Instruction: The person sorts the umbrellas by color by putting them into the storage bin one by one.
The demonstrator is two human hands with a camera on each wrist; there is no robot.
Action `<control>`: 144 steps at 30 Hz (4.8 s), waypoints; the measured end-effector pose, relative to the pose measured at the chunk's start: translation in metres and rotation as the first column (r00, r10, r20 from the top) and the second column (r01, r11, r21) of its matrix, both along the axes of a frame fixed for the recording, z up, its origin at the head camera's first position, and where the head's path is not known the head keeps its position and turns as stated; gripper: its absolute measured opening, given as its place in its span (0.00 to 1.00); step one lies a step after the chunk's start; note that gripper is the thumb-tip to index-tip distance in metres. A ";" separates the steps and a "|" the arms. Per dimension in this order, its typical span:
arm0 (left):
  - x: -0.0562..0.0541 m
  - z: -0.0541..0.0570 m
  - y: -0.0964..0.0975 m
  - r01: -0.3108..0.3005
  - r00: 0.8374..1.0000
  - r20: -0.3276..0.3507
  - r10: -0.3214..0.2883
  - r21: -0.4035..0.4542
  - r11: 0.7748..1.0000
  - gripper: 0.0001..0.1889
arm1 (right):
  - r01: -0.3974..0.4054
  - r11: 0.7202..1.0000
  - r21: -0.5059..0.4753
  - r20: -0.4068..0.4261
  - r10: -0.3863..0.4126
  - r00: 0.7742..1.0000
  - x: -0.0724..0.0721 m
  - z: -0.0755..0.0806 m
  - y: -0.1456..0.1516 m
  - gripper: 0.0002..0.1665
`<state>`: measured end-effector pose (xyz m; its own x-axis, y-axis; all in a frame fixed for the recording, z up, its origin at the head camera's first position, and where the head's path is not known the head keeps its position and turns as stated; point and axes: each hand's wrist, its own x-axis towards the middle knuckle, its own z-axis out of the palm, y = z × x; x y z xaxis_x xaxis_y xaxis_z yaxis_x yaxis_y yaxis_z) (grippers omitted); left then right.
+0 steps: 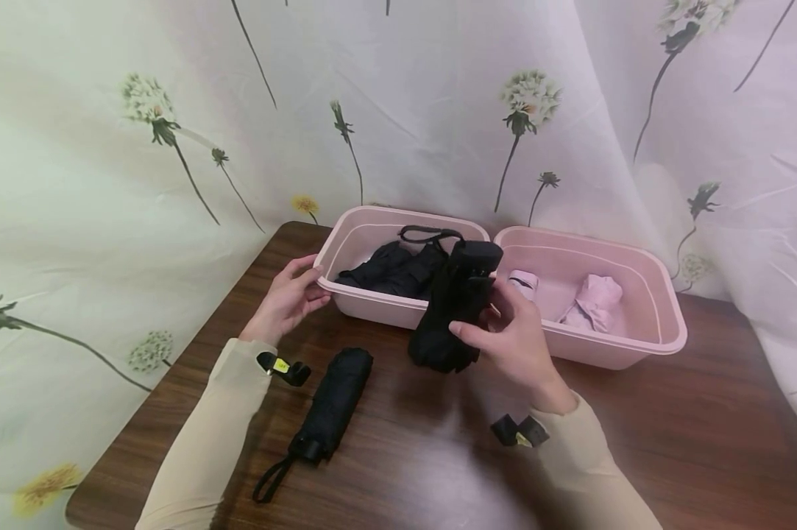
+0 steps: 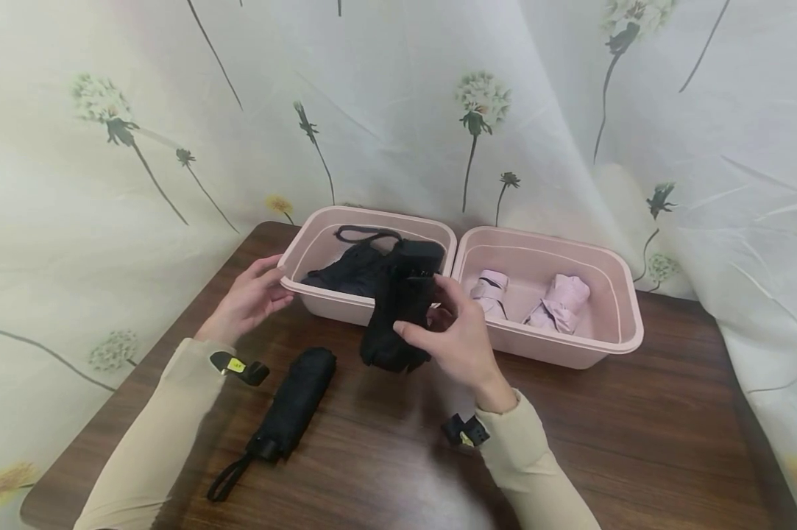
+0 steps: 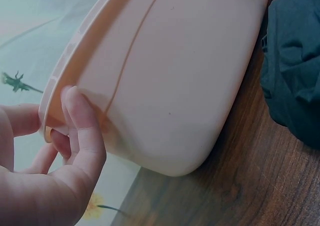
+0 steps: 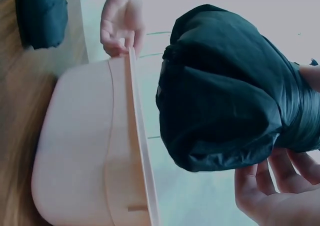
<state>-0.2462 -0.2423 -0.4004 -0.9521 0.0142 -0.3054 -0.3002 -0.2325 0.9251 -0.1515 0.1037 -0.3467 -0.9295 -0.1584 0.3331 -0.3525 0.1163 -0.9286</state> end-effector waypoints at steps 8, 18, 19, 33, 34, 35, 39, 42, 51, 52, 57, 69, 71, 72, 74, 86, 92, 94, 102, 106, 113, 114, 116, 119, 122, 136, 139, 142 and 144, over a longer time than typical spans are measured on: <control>-0.001 0.000 -0.001 -0.005 1.000 0.014 0.005 -0.004 1.000 0.26 | 0.037 0.997 -0.071 0.012 -0.037 0.999 -0.020 0.002 0.002 0.33; -0.003 -0.001 0.000 0.001 1.000 0.015 -0.001 -0.006 1.000 0.26 | 0.077 0.989 -0.124 0.085 -0.067 0.994 -0.038 0.002 0.002 0.33; -0.003 -0.002 0.000 0.000 1.000 0.014 0.000 -0.008 1.000 0.26 | 0.081 0.988 -0.132 0.093 -0.069 0.993 -0.039 0.003 0.001 0.33; -0.002 -0.003 0.000 -0.002 1.000 0.018 0.003 -0.044 0.999 0.26 | 0.118 0.963 -0.244 0.241 -0.058 0.969 -0.063 0.002 -0.010 0.36; -0.002 -0.003 0.000 -0.002 1.000 0.017 0.003 -0.043 0.999 0.26 | 0.121 0.964 -0.239 0.252 -0.059 0.966 -0.064 0.002 -0.011 0.36; -0.002 -0.003 0.000 -0.002 1.000 0.016 0.002 -0.041 0.999 0.26 | 0.123 0.963 -0.238 0.263 -0.057 0.963 -0.065 0.002 -0.012 0.37; -0.003 -0.004 0.000 -0.004 1.000 0.015 0.004 -0.037 0.999 0.26 | 0.142 0.962 -0.233 0.313 -0.064 0.947 -0.070 0.000 -0.014 0.39; -0.003 -0.005 0.000 -0.007 1.000 0.018 0.007 -0.046 0.999 0.26 | 0.153 0.964 -0.218 0.333 -0.074 0.940 -0.073 -0.002 -0.015 0.40; -0.003 -0.006 0.001 0.001 1.000 0.021 0.000 -0.039 0.999 0.26 | 0.168 0.972 -0.162 0.388 -0.093 0.917 -0.081 -0.006 -0.013 0.44; -0.003 -0.006 0.001 0.001 1.000 0.020 0.000 -0.038 0.999 0.27 | 0.169 0.972 -0.161 0.393 -0.094 0.915 -0.082 -0.006 -0.013 0.44; -0.004 -0.006 0.000 -0.001 1.000 0.017 0.001 -0.040 0.999 0.27 | 0.196 0.970 -0.140 0.430 -0.119 0.895 -0.086 -0.007 -0.013 0.46; -0.004 -0.007 -0.001 -0.001 1.000 0.012 0.002 -0.043 0.999 0.28 | 0.239 0.971 0.006 0.379 -0.223 0.898 -0.085 -0.011 -0.014 0.34; -0.004 -0.007 -0.002 0.000 1.000 0.011 0.000 -0.048 0.999 0.28 | 0.237 0.971 0.034 0.358 -0.233 0.904 -0.083 -0.011 -0.014 0.32; -0.004 -0.007 -0.002 0.001 1.000 0.011 0.000 -0.051 0.999 0.28 | 0.231 0.973 0.029 0.356 -0.226 0.907 -0.082 -0.012 -0.014 0.31; -0.004 -0.007 -0.002 0.003 1.000 0.011 -0.002 -0.055 0.998 0.28 | 0.221 0.975 0.025 0.349 -0.215 0.912 -0.081 -0.012 -0.014 0.29; -0.004 -0.007 -0.002 0.010 1.000 0.012 -0.010 -0.049 0.999 0.28 | 0.217 0.976 -0.034 0.292 -0.198 0.936 -0.070 -0.006 -0.015 0.25; -0.005 -0.006 -0.002 0.006 1.000 0.012 -0.006 -0.064 0.998 0.27 | 0.175 0.985 0.002 0.192 -0.172 0.966 -0.059 0.002 -0.017 0.23; -0.005 -0.006 -0.002 0.006 1.000 0.012 -0.005 -0.054 0.999 0.26 | 0.158 0.987 0.020 0.165 -0.159 0.973 -0.054 0.005 -0.017 0.23; -0.004 -0.005 -0.004 0.029 1.000 -0.005 -0.030 -0.054 0.998 0.25 | 0.085 0.996 0.007 0.108 -0.086 0.990 -0.037 0.012 -0.026 0.23; -0.004 -0.005 -0.003 0.029 1.000 -0.007 -0.030 -0.059 0.998 0.26 | 0.045 0.999 0.015 0.096 -0.047 0.994 -0.028 0.011 -0.033 0.22; -0.004 -0.005 -0.004 0.022 1.000 -0.001 -0.022 -0.053 0.998 0.25 | -0.023 0.999 0.045 0.108 0.018 0.994 -0.017 -0.008 -0.052 0.21; -0.004 -0.005 -0.004 0.024 1.000 -0.001 -0.024 -0.053 0.998 0.25 | -0.031 0.998 0.045 0.110 0.026 0.994 -0.016 -0.012 -0.055 0.21; -0.004 -0.005 -0.004 0.030 1.000 0.000 -0.030 -0.050 0.998 0.25 | -0.043 0.997 0.057 0.120 0.036 0.992 -0.015 -0.022 -0.062 0.20; -0.004 -0.005 -0.004 0.033 0.999 0.001 -0.033 -0.045 0.998 0.25 | -0.059 0.995 0.085 0.146 0.046 0.988 -0.012 -0.036 -0.071 0.20; -0.004 -0.006 -0.003 0.032 0.999 0.002 -0.032 -0.042 0.999 0.25 | -0.070 0.991 0.117 0.174 0.049 0.984 -0.009 -0.049 -0.080 0.20; -0.004 -0.005 -0.002 0.020 1.000 0.003 -0.020 -0.049 0.999 0.25 | -0.170 0.926 0.337 0.258 0.083 0.963 0.003 -0.094 -0.112 0.28; -0.004 -0.005 -0.003 0.026 1.000 0.001 -0.026 -0.043 0.999 0.25 | -0.174 0.913 0.368 0.269 0.074 0.960 0.008 -0.096 -0.119 0.33; -0.004 -0.005 -0.002 0.027 1.000 0.001 -0.027 -0.043 0.999 0.25 | -0.159 0.898 0.411 0.261 0.051 0.964 0.012 -0.099 -0.126 0.37; -0.004 -0.005 -0.002 0.027 1.000 0.003 -0.027 -0.047 0.999 0.25 | -0.148 0.886 0.439 0.246 0.040 0.968 0.014 -0.101 -0.131 0.39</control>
<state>-0.2501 -0.2447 -0.4052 -0.9508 0.0253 -0.3087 -0.3080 -0.1810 0.9340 -0.1377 -0.0270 -0.4480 -0.9434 -0.3314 -0.0100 -0.1728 0.5172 -0.8382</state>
